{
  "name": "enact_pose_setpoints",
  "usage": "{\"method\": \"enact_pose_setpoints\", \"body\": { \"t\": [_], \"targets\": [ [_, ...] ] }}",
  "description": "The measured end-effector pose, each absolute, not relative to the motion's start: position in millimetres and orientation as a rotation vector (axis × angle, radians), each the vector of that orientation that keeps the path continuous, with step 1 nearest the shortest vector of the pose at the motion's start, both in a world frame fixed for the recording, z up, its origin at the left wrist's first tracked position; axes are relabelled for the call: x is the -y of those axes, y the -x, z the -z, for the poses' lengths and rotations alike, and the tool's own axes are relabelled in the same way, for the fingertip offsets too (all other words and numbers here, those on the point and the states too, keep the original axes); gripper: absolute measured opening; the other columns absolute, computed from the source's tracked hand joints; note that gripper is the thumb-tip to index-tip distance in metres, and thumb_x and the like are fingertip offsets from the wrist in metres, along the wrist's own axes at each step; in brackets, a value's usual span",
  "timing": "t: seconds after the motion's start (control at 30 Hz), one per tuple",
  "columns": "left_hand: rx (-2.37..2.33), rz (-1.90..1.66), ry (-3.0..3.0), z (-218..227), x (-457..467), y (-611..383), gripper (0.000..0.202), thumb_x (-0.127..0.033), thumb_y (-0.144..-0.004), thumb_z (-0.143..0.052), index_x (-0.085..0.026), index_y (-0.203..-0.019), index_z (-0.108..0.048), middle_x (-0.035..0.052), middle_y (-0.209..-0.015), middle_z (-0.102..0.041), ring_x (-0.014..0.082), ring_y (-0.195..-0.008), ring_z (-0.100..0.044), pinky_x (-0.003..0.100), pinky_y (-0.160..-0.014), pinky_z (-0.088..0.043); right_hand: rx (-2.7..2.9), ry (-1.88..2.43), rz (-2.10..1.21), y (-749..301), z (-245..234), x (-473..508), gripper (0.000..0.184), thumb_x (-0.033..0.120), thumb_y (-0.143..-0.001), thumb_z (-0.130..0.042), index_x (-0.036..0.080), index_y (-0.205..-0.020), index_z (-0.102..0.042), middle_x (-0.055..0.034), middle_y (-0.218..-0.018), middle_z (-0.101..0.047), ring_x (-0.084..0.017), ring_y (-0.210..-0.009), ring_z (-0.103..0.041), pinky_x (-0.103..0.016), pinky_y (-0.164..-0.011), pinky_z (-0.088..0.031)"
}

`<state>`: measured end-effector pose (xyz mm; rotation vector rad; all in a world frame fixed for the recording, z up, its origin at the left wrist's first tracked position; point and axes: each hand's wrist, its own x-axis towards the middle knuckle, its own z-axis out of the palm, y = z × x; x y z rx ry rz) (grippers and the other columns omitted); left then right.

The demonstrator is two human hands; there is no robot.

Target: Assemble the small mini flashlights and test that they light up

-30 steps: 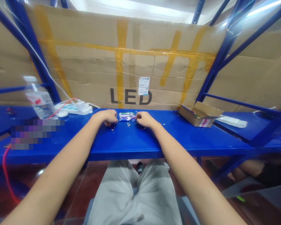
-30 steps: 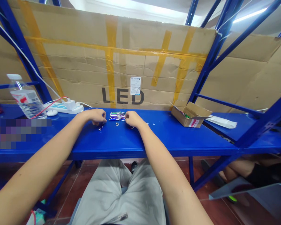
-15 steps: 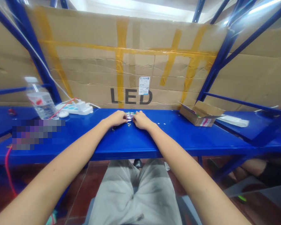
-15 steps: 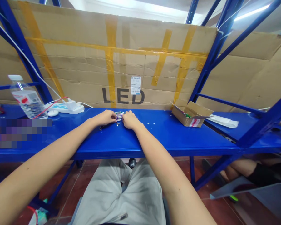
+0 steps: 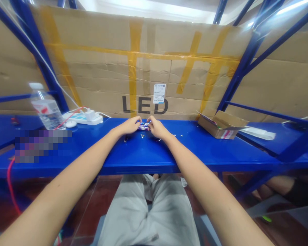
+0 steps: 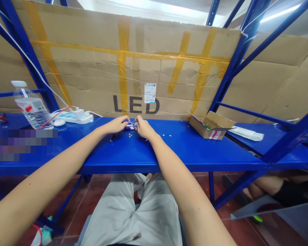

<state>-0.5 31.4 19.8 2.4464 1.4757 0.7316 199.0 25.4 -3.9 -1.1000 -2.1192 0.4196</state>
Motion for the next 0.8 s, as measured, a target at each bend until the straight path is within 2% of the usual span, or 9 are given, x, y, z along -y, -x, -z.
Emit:
{"method": "enact_pose_setpoints", "body": {
  "t": [0.2, 0.33, 0.43, 0.6, 0.8],
  "targets": [
    [-1.508, -0.620, -2.519, -21, -30, 10, 0.020, -0.030, -0.096, -0.044, -0.021, -0.105, -0.059, 0.0069, -0.100, -0.071, 0.0227, -0.091, -0.064, 0.031, -0.078, -0.044, 2.066, 1.043, -0.385, -195, 7, -28, 0.014, 0.012, -0.092, -0.048, 0.018, -0.098, -0.059, -0.0009, -0.076, -0.067, -0.016, -0.077, -0.062, -0.026, -0.077, -0.044],
    [-1.626, -0.446, -2.604, -20, -26, 10, 0.021, -0.031, -0.097, -0.043, -0.024, -0.107, -0.060, 0.0084, -0.102, -0.072, 0.0252, -0.089, -0.065, 0.031, -0.072, -0.042, 2.236, 1.080, -0.164, -190, 11, -31, 0.018, 0.008, -0.091, -0.047, 0.017, -0.091, -0.064, -0.0072, -0.088, -0.071, -0.019, -0.083, -0.062, -0.027, -0.076, -0.041],
    [-1.657, -0.373, -2.648, -17, -26, 9, 0.021, -0.030, -0.097, -0.045, -0.024, -0.108, -0.062, 0.0100, -0.112, -0.072, 0.0277, -0.097, -0.066, 0.032, -0.074, -0.043, 2.374, 1.122, -0.043, -186, 12, -31, 0.023, 0.004, -0.089, -0.047, 0.015, -0.094, -0.066, -0.0100, -0.094, -0.072, -0.021, -0.084, -0.061, -0.027, -0.073, -0.040],
    [-1.653, -0.340, -2.657, -13, -28, 8, 0.024, -0.030, -0.097, -0.047, -0.024, -0.113, -0.064, 0.0112, -0.116, -0.073, 0.0298, -0.101, -0.067, 0.032, -0.076, -0.044, 2.509, 1.137, 0.051, -183, 10, -27, 0.036, -0.003, -0.085, -0.047, 0.017, -0.105, -0.069, -0.0097, -0.100, -0.073, -0.021, -0.090, -0.064, -0.026, -0.076, -0.041],
    [-1.594, -0.405, -2.618, -8, -30, 5, 0.024, -0.030, -0.098, -0.048, -0.022, -0.111, -0.066, 0.0106, -0.116, -0.073, 0.0290, -0.106, -0.066, 0.032, -0.083, -0.046, 2.575, 1.212, 0.161, -184, 5, -19, 0.036, 0.000, -0.088, -0.048, 0.016, -0.112, -0.070, -0.0137, -0.111, -0.072, -0.024, -0.100, -0.065, -0.028, -0.082, -0.044]
  ]
}}
